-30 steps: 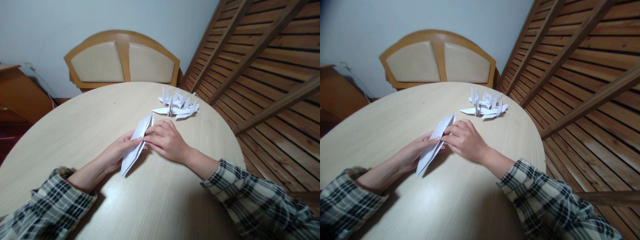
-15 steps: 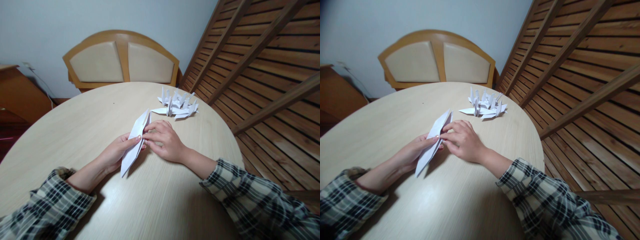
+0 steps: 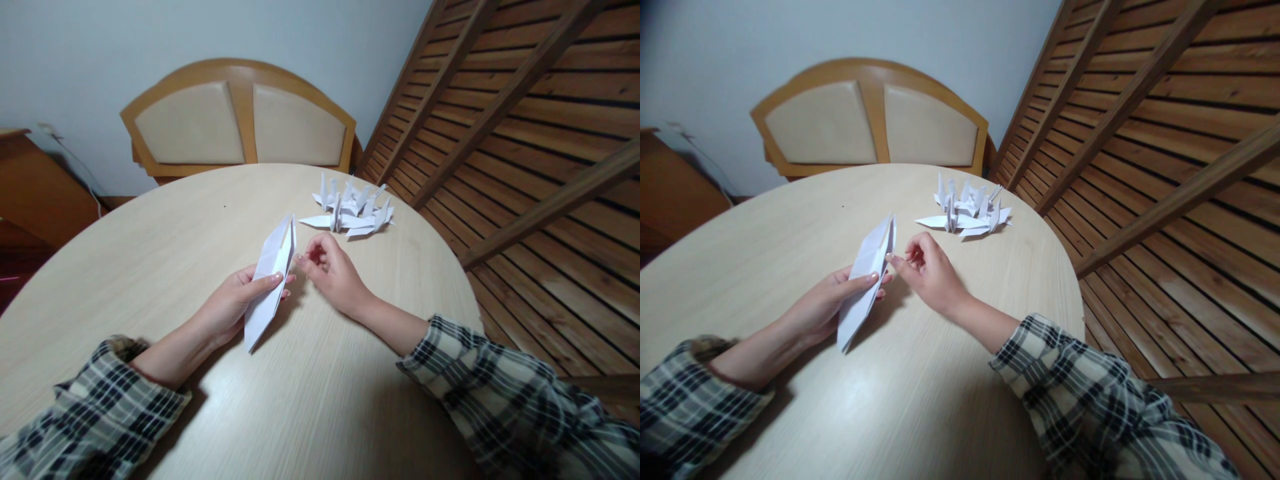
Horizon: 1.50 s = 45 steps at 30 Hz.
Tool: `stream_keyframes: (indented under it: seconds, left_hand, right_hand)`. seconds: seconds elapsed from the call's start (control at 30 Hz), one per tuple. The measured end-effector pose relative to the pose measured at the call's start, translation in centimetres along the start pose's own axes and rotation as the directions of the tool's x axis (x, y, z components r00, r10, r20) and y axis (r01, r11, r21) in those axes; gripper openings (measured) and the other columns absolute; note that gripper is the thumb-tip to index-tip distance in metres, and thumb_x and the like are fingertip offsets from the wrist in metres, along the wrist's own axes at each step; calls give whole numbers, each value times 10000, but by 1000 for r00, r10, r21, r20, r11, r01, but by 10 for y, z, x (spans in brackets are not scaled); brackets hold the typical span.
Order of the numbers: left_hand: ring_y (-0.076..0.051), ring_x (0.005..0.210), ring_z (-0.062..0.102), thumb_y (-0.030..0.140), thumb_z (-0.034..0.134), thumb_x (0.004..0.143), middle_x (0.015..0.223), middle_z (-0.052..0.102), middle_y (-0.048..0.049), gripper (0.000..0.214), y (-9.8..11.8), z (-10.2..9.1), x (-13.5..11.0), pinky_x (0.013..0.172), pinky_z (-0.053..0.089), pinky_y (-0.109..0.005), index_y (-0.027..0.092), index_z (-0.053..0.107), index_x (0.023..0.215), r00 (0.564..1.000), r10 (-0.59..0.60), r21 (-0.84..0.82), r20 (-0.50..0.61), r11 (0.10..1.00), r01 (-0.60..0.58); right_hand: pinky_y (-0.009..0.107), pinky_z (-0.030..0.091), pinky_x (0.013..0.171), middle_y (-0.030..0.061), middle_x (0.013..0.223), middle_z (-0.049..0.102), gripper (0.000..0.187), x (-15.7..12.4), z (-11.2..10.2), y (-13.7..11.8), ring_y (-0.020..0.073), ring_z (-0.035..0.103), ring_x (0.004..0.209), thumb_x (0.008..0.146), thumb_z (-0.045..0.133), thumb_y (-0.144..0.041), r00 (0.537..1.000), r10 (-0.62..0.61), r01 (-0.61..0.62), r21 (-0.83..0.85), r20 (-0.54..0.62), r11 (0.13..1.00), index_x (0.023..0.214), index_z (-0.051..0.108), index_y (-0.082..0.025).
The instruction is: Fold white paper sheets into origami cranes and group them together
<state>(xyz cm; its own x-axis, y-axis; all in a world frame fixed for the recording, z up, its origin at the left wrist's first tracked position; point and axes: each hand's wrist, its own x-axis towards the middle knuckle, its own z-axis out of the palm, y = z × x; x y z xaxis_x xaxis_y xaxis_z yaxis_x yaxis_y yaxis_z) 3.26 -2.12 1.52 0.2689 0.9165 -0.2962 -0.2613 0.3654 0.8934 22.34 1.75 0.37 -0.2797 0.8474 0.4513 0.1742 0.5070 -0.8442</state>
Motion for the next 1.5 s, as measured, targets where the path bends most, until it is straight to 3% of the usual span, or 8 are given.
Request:
stream_keyframes:
  seconds: [0.13,0.37,0.5,0.67,0.87,1.07,1.23,1.5]
  left_hand:
    - [-131,530,628,333,897,677,694,747,-47,315,-4,0,1,483,451,-194,148,734,873,1000,-9,50,14,999,9]
    - [-118,502,588,381,908,644,647,719,-33,321,-5,6,-2,480,418,-199,148,723,765,998,15,113,68,993,-22]
    - [-113,482,555,358,883,688,635,712,-30,265,-4,8,-4,463,378,-203,152,737,770,995,2,186,103,982,-21]
    - [-119,551,592,379,892,677,692,732,-48,291,-6,5,-4,520,413,-199,142,756,776,989,4,218,149,975,-37]
    - [-132,623,623,503,838,737,775,749,-74,399,-8,-2,-2,596,467,-221,123,762,835,968,-39,263,247,964,-28]
    - [-113,513,477,644,665,812,631,618,-15,506,-3,-1,-4,472,352,-222,139,676,795,977,27,446,213,887,-121]
    - [-141,556,459,674,537,841,635,551,-5,513,2,7,-8,483,371,-247,176,621,753,975,71,583,213,791,-185]
    - [-115,519,404,727,519,822,604,481,29,568,1,10,-10,475,341,-235,165,577,767,976,36,583,213,798,-156]
  right_hand:
    - [274,460,613,-22,772,549,456,-4,9,0,125,533,684,880,605,-654,972,174,-191,101,156,976,842,478,-217]
    - [281,471,652,38,837,666,517,-11,13,-6,136,578,715,843,646,-671,910,254,-327,191,327,926,907,638,-158]
    - [249,397,545,1,675,593,496,-12,11,-6,108,512,603,860,628,-646,893,293,-352,123,340,928,749,609,-163]
    - [238,387,505,7,615,596,486,-14,11,-5,111,532,561,890,596,-618,879,274,-341,112,389,933,719,606,-163]
    - [214,352,455,-27,560,552,504,-12,10,-8,82,473,492,889,584,-646,854,235,-379,246,464,892,719,572,-171]
    - [215,247,409,-90,530,394,522,-9,8,-12,62,321,457,826,628,-691,853,233,-429,373,467,823,712,520,-194]
    - [217,195,393,-87,571,395,514,-10,9,-13,57,278,464,800,653,-682,833,259,-479,403,490,780,724,516,-193]
    - [226,217,413,-74,596,422,480,-10,8,-12,64,312,487,808,640,-648,835,257,-467,378,487,800,743,542,-183]
